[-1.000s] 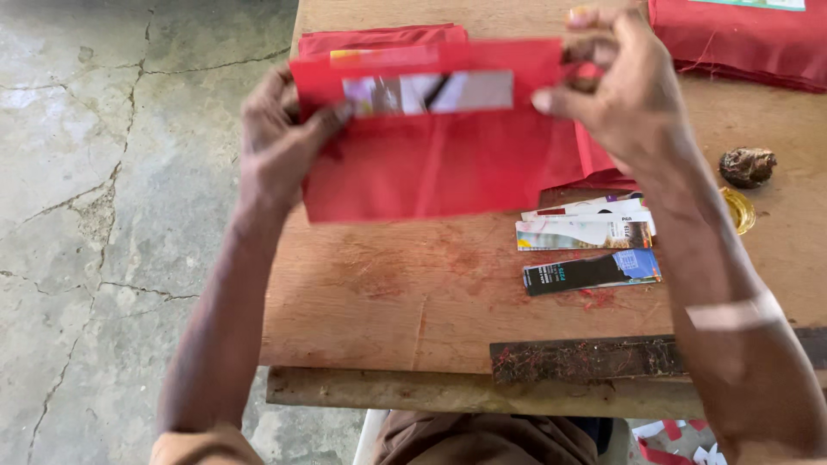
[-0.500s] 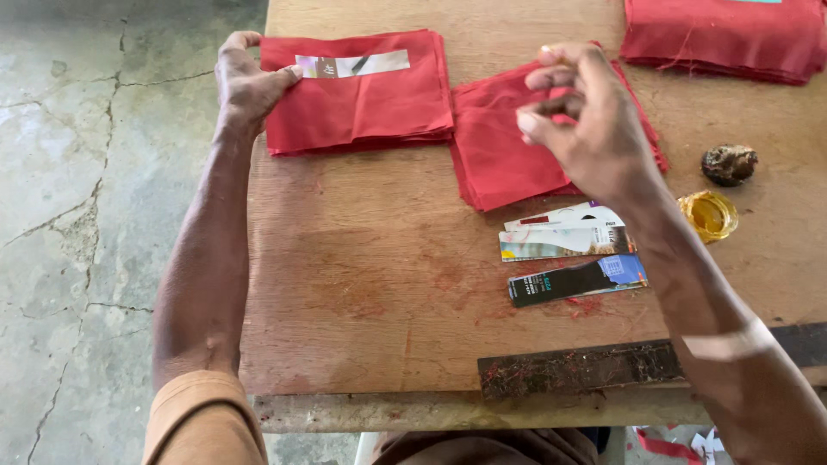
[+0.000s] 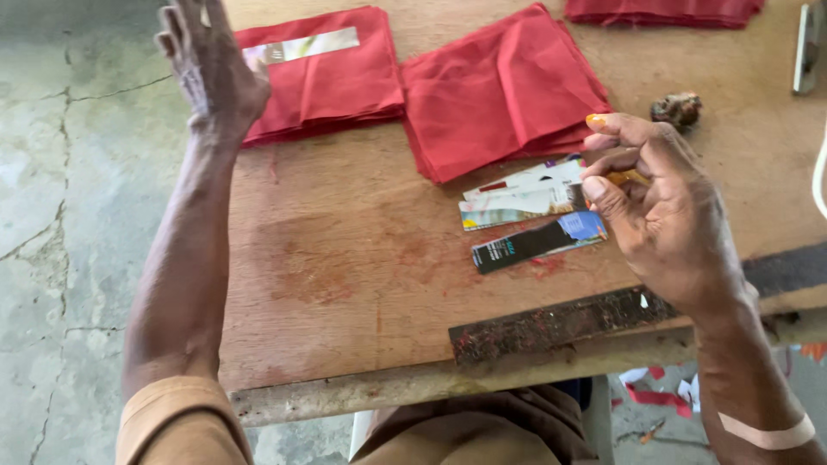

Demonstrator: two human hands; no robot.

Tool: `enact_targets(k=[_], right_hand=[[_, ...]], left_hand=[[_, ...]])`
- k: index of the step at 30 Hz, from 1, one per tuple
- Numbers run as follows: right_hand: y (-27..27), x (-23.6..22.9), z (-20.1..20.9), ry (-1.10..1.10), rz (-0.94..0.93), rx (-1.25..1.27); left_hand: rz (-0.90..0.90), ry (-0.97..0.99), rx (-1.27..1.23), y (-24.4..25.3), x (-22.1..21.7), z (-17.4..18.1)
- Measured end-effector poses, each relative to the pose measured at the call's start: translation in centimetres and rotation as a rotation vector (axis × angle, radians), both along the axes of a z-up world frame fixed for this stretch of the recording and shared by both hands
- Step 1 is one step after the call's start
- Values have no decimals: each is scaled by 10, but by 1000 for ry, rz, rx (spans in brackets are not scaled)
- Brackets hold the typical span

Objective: The person glues decorative paper strips onto rectangular red fabric pieces. The person spreads glue from a jar onto the paper strips by hand and presses them onto the center of each fabric piece, smoothing them down and stacking the finished items.

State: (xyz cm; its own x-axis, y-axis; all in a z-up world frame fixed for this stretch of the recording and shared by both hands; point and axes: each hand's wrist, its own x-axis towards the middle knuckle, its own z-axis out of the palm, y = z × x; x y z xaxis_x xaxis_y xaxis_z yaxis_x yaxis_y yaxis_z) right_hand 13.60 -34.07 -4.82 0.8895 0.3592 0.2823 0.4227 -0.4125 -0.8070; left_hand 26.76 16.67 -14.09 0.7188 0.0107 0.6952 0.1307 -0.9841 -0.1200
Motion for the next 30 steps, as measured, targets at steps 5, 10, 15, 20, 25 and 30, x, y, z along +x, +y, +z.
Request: enact_targets(k=[5, 10, 15, 20, 25, 30], right_hand=[[-42, -12, 7, -244, -89, -550], [-64, -17, 2, -318, -194, -847], [-86, -12, 4, -317, -235, -889], [-96, 9, 5, -242, -170, -853], [-96, 28, -1, -94, -148, -886], [-86, 48, -9, -38, -119, -907]], left_hand=[[-273, -151, -40, -78, -28, 26], [-816, 663, -509, -243, -117, 19], [-892, 645, -454, -298, -154, 20], [-803, 748, -508, -300, -148, 29], [-794, 815, -724, -299, -141, 33], [-917, 696, -819, -298, -138, 42]])
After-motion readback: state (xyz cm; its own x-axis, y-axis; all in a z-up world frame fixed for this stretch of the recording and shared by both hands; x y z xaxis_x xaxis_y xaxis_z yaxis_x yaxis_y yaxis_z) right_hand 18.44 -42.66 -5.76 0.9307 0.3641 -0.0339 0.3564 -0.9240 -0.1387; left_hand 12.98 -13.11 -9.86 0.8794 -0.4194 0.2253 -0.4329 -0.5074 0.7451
